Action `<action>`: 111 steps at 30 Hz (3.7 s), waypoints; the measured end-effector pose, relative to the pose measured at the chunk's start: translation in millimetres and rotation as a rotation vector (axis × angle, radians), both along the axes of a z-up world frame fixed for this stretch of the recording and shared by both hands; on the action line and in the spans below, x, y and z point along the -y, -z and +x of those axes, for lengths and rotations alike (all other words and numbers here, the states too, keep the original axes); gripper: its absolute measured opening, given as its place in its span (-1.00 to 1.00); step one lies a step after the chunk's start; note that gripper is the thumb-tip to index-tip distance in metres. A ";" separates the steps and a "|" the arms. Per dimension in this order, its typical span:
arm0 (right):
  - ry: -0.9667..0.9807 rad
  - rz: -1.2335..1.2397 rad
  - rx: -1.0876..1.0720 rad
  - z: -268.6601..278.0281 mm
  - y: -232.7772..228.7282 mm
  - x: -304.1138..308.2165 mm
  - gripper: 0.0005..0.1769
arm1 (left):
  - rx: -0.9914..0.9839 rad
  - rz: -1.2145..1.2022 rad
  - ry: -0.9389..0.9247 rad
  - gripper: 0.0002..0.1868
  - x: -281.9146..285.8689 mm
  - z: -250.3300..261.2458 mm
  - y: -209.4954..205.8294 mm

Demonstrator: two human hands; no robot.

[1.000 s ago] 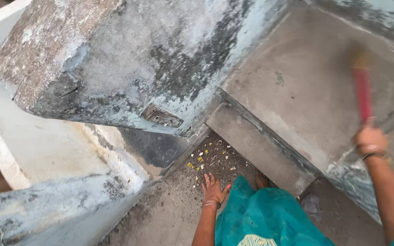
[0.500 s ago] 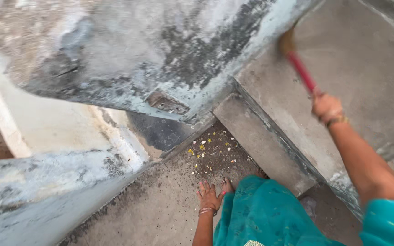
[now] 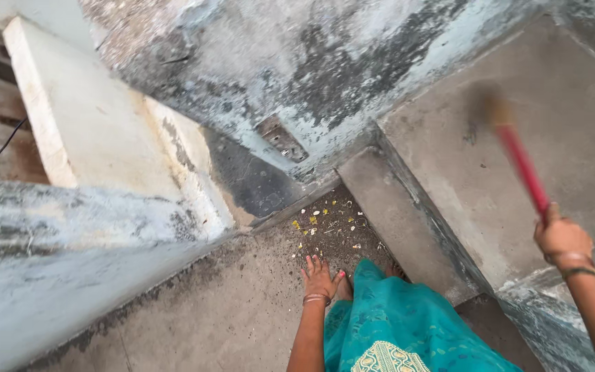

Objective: The person sweeps debris from concrete stairs and a tiled floor using a broom, moving dirt and scattered flower petals into a pile.

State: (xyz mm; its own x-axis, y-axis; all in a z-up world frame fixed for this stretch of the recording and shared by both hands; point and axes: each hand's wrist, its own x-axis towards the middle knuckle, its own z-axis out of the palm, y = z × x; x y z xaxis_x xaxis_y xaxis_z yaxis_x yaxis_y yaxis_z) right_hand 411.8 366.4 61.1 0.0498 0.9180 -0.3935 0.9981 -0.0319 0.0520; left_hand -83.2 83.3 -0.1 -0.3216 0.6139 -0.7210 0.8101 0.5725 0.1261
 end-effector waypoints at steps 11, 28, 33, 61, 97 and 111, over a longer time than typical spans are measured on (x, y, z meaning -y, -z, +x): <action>-0.342 -0.127 -0.217 -117.4 50.8 156.0 -0.26 | 0.015 0.005 -0.051 -0.03 27.9 21.9 4.1; -0.676 -0.395 -0.112 -226.0 95.3 92.4 -0.34 | 0.053 0.021 -0.192 -0.02 60.1 52.9 -1.3; -0.639 -0.302 -0.184 -182.1 60.6 122.0 -0.32 | 0.061 0.022 -0.146 -0.03 60.3 46.4 8.2; -0.137 -0.344 -0.109 -154.9 40.3 397.8 -0.34 | 0.033 -0.017 0.428 -0.05 134.6 -55.1 8.3; 1.535 -0.208 -1.095 -8.3 23.4 919.3 -0.56 | 0.098 -0.040 1.467 -0.03 318.4 237.7 -3.8; 1.115 -0.109 -0.527 -47.2 59.9 971.1 -0.49 | -0.006 -0.026 1.350 -0.03 249.7 303.9 -10.5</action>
